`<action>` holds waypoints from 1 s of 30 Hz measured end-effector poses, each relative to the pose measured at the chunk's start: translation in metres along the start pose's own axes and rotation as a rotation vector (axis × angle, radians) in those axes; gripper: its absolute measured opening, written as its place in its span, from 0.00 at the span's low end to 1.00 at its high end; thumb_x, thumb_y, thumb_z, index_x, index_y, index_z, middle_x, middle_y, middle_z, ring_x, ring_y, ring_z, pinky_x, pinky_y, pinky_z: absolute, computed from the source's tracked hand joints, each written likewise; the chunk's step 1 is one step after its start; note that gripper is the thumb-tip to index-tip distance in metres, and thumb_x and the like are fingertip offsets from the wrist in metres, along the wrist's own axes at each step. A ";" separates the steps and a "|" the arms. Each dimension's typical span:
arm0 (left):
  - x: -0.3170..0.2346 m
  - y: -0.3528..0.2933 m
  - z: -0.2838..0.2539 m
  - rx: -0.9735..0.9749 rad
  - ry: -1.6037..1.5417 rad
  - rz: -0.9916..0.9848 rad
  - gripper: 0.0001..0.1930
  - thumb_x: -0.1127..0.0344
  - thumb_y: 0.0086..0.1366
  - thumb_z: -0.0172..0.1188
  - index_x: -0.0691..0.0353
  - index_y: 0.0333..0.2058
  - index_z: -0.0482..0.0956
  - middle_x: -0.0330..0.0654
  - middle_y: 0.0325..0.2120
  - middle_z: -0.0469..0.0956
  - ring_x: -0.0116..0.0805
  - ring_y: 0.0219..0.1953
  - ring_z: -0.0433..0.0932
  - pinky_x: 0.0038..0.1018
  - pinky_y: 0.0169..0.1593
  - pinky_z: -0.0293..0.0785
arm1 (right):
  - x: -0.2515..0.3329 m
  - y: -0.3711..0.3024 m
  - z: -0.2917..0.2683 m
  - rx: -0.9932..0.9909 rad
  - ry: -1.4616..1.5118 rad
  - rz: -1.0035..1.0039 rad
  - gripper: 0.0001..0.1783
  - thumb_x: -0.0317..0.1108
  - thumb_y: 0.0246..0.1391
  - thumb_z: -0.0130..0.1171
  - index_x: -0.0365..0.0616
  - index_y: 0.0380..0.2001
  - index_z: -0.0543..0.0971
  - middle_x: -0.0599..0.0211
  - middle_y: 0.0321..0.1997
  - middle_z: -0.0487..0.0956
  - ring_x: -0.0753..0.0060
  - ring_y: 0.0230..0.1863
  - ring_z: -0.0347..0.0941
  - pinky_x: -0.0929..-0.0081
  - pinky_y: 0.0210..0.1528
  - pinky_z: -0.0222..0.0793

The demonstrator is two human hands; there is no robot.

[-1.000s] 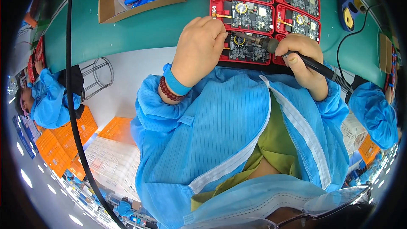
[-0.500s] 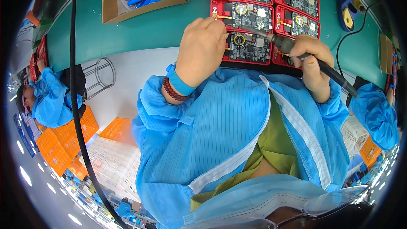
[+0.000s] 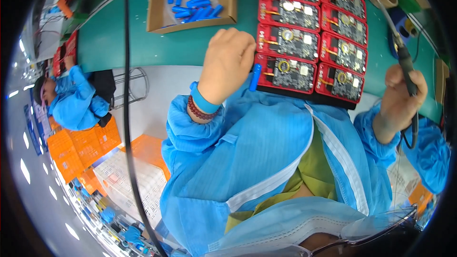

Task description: The person solders components onto circuit boards using a soldering iron and solder wire. The person takes batteries from a box, connects wires to them, and solders them onto the circuit boards.

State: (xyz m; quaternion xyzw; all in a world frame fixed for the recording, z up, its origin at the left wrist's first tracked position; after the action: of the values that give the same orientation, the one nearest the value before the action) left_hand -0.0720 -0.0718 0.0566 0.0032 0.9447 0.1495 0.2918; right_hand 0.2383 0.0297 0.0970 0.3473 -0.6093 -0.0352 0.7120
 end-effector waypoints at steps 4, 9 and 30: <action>0.037 0.015 -0.056 -0.229 0.100 -0.058 0.03 0.74 0.55 0.54 0.64 0.27 0.77 0.49 0.26 0.74 0.51 0.31 0.72 0.41 0.36 0.68 | 0.002 -0.002 -0.015 -0.051 -0.041 -0.003 0.28 0.54 0.62 0.42 0.39 0.51 0.66 0.57 0.32 0.70 0.70 0.31 0.64 0.75 0.31 0.58; 0.100 0.055 -0.068 -0.156 0.274 -0.064 0.05 0.72 0.55 0.55 0.63 0.29 0.79 0.50 0.29 0.77 0.52 0.36 0.74 0.41 0.41 0.71 | -0.009 -0.002 -0.006 -0.056 0.001 0.018 0.27 0.54 0.63 0.40 0.39 0.50 0.66 0.58 0.32 0.70 0.71 0.31 0.64 0.76 0.32 0.58; 0.025 0.036 -0.033 0.033 -0.779 -0.309 0.08 0.74 0.64 0.52 0.68 0.41 0.72 0.42 0.31 0.77 0.25 0.32 0.77 0.21 0.38 0.75 | -0.016 -0.001 0.031 -0.045 -0.011 0.112 0.19 0.42 0.61 0.47 0.36 0.45 0.69 0.62 0.32 0.72 0.76 0.32 0.65 0.78 0.36 0.62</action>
State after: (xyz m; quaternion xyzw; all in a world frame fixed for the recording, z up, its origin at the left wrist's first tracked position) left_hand -0.1143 -0.0445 0.0791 -0.0775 0.7553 0.0765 0.6463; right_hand 0.2070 0.0221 0.0837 0.2965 -0.6306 -0.0110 0.7171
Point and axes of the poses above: each hand's wrist, its own y-axis towards the middle knuckle, its own z-axis out of the palm, x = y × z, the point moved 8 cm from there along y, towards the middle knuckle
